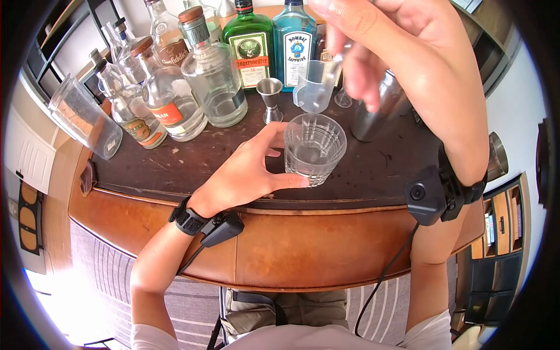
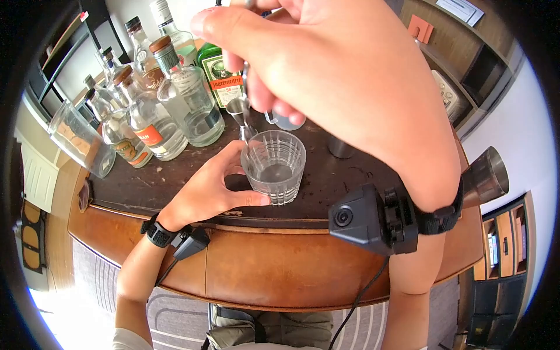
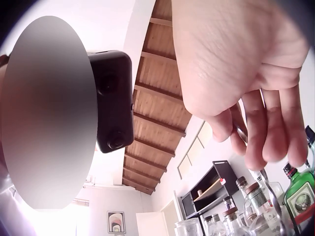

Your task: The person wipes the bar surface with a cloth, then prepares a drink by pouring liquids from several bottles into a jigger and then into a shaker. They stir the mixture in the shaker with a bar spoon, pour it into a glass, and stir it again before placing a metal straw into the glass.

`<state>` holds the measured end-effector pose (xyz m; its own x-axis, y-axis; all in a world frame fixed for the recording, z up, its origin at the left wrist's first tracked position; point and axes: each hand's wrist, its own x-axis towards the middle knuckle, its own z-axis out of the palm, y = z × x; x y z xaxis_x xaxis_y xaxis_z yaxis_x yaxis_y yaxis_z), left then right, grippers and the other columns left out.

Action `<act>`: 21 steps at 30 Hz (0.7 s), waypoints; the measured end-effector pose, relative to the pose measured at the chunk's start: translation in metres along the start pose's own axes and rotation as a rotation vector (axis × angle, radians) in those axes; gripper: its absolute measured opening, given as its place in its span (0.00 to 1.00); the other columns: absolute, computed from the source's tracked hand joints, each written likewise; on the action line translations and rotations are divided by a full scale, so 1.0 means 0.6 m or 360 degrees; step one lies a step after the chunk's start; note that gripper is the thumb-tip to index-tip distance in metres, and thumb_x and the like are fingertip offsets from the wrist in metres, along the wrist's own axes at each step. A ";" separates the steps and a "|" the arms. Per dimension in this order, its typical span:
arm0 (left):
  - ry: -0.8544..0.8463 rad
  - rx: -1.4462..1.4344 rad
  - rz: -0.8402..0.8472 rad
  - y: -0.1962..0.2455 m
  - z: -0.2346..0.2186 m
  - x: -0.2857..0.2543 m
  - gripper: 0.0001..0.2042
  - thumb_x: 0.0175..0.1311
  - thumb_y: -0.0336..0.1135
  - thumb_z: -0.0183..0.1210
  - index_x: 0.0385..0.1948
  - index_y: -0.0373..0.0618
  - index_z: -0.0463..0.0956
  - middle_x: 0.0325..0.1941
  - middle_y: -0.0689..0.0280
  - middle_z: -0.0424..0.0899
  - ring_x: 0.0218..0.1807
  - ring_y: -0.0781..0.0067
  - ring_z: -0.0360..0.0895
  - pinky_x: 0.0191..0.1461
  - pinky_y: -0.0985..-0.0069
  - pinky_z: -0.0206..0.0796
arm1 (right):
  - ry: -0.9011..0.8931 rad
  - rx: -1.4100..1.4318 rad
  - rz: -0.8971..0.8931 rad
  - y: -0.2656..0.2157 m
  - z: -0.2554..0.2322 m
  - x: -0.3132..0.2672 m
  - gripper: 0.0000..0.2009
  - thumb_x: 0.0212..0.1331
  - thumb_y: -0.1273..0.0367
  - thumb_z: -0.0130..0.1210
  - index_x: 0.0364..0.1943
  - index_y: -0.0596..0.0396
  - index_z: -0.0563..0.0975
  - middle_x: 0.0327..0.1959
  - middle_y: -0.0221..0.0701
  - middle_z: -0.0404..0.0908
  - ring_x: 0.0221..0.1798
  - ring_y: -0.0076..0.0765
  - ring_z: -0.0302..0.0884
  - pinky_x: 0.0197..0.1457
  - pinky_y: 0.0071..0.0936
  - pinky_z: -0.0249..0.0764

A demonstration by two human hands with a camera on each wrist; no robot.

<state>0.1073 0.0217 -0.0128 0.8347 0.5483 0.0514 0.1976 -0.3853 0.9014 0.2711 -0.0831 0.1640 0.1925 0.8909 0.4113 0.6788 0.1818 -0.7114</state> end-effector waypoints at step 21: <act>-0.0001 0.0006 0.0035 -0.003 0.000 -0.001 0.44 0.56 0.37 0.79 0.73 0.36 0.62 0.68 0.58 0.76 0.64 0.66 0.77 0.71 0.66 0.68 | -0.0092 -0.0045 -0.0007 0.004 -0.025 0.003 0.18 0.76 0.64 0.56 0.31 0.65 0.83 0.17 0.29 0.80 0.17 0.18 0.73 0.21 0.16 0.67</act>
<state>0.1067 0.0222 -0.0146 0.8392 0.5392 0.0710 0.1810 -0.4001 0.8984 0.2837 -0.0873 0.1716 0.1486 0.9129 0.3802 0.6995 0.1747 -0.6930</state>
